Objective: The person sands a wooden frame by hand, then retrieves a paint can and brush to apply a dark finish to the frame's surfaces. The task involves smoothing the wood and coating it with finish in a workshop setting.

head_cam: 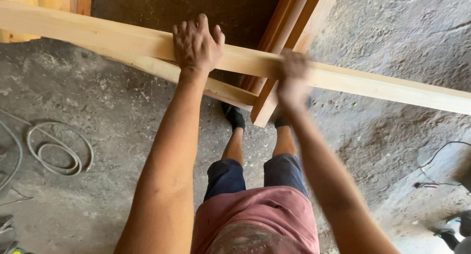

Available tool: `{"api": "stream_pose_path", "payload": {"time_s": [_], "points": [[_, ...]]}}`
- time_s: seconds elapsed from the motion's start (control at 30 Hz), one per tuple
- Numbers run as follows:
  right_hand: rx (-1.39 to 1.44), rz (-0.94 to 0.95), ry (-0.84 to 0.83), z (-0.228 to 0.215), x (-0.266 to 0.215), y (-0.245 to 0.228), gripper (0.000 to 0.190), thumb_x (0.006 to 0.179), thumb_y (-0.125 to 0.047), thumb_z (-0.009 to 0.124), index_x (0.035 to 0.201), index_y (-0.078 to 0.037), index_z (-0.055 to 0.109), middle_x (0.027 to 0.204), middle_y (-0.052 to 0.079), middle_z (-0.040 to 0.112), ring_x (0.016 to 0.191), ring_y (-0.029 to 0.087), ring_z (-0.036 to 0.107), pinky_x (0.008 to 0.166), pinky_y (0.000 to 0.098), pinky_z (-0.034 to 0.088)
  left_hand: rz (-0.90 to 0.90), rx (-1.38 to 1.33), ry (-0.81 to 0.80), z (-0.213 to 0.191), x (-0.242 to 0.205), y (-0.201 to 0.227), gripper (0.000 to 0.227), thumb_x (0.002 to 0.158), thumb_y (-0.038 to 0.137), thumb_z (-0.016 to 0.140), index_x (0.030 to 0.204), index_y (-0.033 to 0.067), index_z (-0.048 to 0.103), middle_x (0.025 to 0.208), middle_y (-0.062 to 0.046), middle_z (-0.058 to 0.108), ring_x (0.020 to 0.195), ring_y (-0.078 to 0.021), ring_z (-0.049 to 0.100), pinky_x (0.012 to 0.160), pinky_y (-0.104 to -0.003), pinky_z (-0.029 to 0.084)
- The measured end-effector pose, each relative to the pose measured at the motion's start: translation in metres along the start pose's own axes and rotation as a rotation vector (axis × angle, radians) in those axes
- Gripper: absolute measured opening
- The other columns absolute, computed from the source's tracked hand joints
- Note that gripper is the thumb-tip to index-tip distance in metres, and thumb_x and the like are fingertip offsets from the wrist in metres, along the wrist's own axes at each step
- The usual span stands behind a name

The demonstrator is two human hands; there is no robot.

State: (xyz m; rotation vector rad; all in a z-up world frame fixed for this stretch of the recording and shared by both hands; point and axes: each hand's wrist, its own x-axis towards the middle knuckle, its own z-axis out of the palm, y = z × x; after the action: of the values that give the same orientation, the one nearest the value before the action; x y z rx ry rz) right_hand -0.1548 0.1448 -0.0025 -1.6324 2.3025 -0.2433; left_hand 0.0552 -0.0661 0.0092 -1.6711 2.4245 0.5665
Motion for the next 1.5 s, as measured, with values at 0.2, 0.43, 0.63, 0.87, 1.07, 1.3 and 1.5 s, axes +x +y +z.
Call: {"api": "stream_pose_path", "payload": {"time_s": [0.2, 0.43, 0.63, 0.87, 1.07, 1.3, 1.5], "points": [[0.223, -0.243, -0.086, -0.025, -0.006, 0.039, 0.044, 0.093, 0.003, 0.047, 0.133, 0.0, 0.067, 0.137, 0.022, 0.067, 0.129, 0.04, 0.06, 0.113, 0.0508, 0.041, -0.053, -0.019, -0.052, -0.005, 0.007, 0.008, 0.052, 0.103, 0.046, 0.042, 0.133, 0.0052, 0.058, 0.122, -0.025, 0.067, 0.118, -0.0406, 0.06, 0.112, -0.057, 0.033], [-0.135, 0.131, 0.251, -0.149, -0.087, 0.197, 0.045, 0.101, 0.006, 0.044, 0.144, 0.004, 0.056, 0.15, 0.022, 0.054, 0.145, 0.036, 0.048, 0.124, 0.0479, 0.043, 0.006, -0.048, 0.1, 0.002, 0.0, 0.008, 0.048, 0.098, 0.042, 0.053, 0.125, 0.0034, 0.061, 0.113, -0.025, 0.069, 0.113, -0.0413, 0.062, 0.107, -0.057, 0.038], [0.261, -0.258, 0.065, 0.081, -0.035, -0.068, 0.071, 0.103, -0.01, 0.045, 0.165, 0.001, 0.012, 0.174, 0.016, 0.006, 0.162, 0.034, -0.001, 0.131, 0.0538, -0.001, 0.063, -0.036, 0.207, 0.008, -0.002, -0.002, 0.038, 0.098, 0.039, 0.057, 0.115, 0.0063, 0.063, 0.105, -0.022, 0.07, 0.104, -0.0406, 0.062, 0.098, -0.058, 0.041], [-0.647, -0.267, 0.018, -0.053, -0.107, 0.182, 0.065, 0.092, 0.01, 0.046, 0.154, -0.011, 0.053, 0.169, 0.008, 0.042, 0.162, 0.02, 0.027, 0.137, 0.0401, 0.015, 0.128, -0.029, 0.237, 0.009, 0.0, -0.01, 0.034, 0.103, 0.037, 0.06, 0.121, 0.0081, 0.061, 0.105, -0.02, 0.07, 0.106, -0.041, 0.062, 0.098, -0.057, 0.042], [0.083, 0.321, 0.394, -0.2, -0.146, 0.28, 0.031, 0.103, 0.0, 0.052, 0.133, 0.001, 0.06, 0.13, 0.011, 0.062, 0.127, 0.022, 0.056, 0.116, 0.0392, 0.045, 0.291, -0.099, 0.334, -0.009, -0.006, -0.009, 0.055, 0.107, 0.038, 0.065, 0.149, 0.0066, 0.049, 0.136, -0.021, 0.062, 0.128, -0.0376, 0.056, 0.112, -0.056, 0.036], [2.04, 0.601, 0.215, -0.146, -0.103, 0.095, 0.016, 0.108, -0.006, 0.067, 0.123, 0.0, 0.062, 0.107, 0.007, 0.064, 0.099, 0.017, 0.062, 0.096, 0.0323, 0.052, 0.186, -1.386, 0.063, -0.011, -0.162, 0.126, 0.105, 0.095, 0.057, 0.078, 0.163, -0.0012, 0.024, 0.168, -0.024, 0.032, 0.157, -0.0339, 0.033, 0.131, -0.046, 0.027], [2.033, 0.861, -0.173, -0.118, -0.09, -0.024, 0.01, 0.099, -0.013, 0.063, 0.098, -0.003, 0.064, 0.09, 0.007, 0.069, 0.084, 0.018, 0.065, 0.083, 0.0353, 0.057, -0.196, -1.716, 0.124, 0.017, -0.233, 0.197, 0.071, 0.1, 0.045, 0.074, 0.142, -0.0088, 0.054, 0.132, -0.025, 0.064, 0.118, -0.0292, 0.063, 0.1, -0.034, 0.054]]}}
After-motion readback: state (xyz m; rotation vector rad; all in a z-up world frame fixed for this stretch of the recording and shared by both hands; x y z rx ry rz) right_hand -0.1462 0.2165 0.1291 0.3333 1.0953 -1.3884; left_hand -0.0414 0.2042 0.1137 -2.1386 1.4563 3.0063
